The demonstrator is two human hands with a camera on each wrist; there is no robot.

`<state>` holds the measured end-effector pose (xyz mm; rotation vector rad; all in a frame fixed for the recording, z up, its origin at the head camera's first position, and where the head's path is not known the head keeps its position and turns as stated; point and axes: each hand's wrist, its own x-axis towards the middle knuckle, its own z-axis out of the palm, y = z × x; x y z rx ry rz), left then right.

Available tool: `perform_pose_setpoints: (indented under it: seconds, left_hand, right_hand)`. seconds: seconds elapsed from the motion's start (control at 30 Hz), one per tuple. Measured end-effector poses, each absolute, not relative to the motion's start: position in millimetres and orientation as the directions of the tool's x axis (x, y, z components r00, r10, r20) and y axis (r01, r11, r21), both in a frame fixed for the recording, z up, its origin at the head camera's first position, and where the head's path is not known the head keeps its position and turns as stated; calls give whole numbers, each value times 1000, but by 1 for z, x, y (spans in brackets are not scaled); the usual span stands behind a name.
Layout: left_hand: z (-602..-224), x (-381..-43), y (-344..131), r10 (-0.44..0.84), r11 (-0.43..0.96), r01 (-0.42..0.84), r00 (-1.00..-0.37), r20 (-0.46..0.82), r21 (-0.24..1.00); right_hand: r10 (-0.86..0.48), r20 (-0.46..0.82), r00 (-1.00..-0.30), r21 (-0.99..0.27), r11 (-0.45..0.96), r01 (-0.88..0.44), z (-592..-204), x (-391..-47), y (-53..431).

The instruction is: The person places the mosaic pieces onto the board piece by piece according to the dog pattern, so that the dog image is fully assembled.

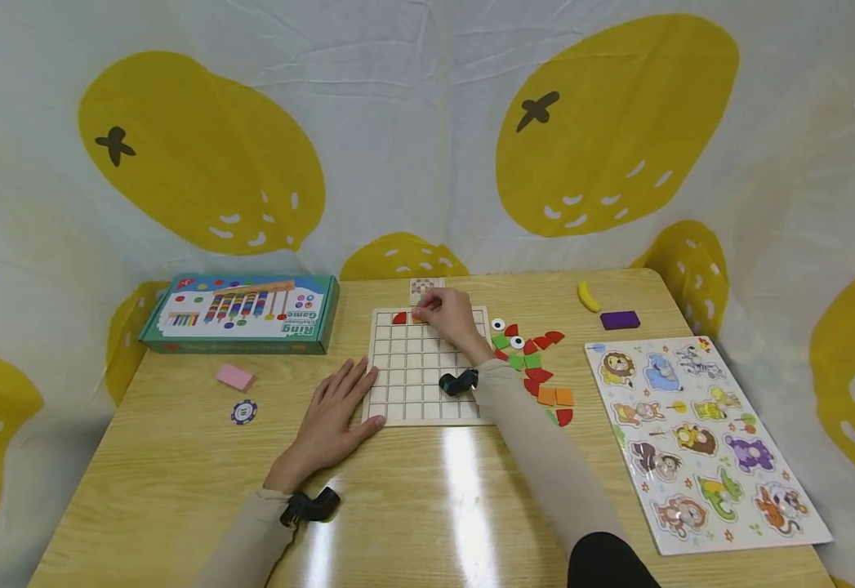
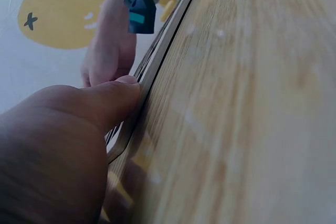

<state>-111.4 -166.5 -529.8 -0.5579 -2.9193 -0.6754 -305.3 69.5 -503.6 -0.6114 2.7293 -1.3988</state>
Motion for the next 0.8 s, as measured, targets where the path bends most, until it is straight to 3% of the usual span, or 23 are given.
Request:
perform_pose_setpoints:
  seconds: [0.3,0.6,0.8]
  left_hand:
    - [-527,-112,-165,332,840,379,-925,183,388]
    - [-528,-112,-166,332,838,376,-926,178,396]
    - [-529,-110,-167,328,844,363,-932,154,395]
  right_hand:
    - [-452,131,-882,-755,532,-384,-497,-301,73]
    - [-449,143,-882,-759,523,-389,-496,-298,73]
    - [-435,164,-885,-769,506,-391,-474,-296,116]
